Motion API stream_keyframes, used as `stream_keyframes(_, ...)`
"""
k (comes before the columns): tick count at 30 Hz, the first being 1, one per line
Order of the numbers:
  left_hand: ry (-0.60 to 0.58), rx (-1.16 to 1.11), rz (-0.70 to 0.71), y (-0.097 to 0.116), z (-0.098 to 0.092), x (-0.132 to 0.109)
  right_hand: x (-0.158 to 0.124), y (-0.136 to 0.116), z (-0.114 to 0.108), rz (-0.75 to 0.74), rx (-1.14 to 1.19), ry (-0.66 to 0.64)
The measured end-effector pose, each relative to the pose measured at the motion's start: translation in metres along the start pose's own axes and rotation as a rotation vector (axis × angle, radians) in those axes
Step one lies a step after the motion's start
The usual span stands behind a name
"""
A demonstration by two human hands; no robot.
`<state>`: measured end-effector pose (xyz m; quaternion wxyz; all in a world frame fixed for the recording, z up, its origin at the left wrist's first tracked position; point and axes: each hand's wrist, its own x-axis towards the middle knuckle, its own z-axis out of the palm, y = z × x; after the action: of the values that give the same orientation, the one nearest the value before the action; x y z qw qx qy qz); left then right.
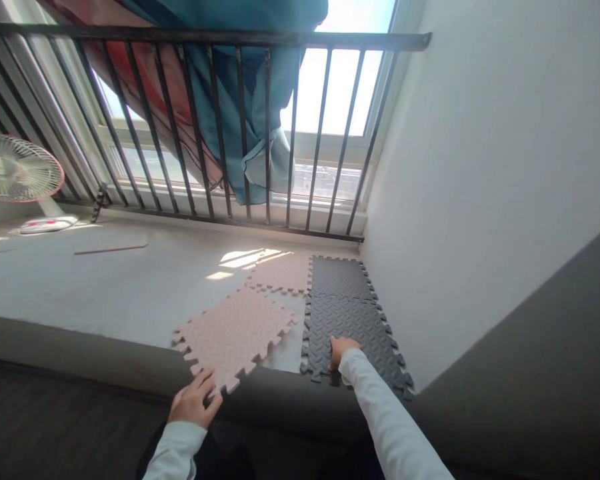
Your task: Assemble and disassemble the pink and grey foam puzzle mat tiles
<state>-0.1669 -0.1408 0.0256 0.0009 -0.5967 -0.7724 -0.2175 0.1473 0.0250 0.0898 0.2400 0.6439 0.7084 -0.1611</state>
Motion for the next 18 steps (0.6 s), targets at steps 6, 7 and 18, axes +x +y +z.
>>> stream_keyframes(6, 0.262, -0.423, -0.359, -0.03, -0.043, 0.006, -0.002, -0.001, -0.001, -0.002, -0.011, -0.012)
stream_keyframes(7, 0.286, -0.481, -0.45, -0.031, -0.051, 0.008, -0.002, -0.001, -0.001, -0.003, -0.014, -0.012)
stream_keyframes(18, 0.555, -0.696, -0.705, -0.034, -0.112, 0.056, -0.004, -0.001, -0.001, 0.002, -0.014, -0.007)
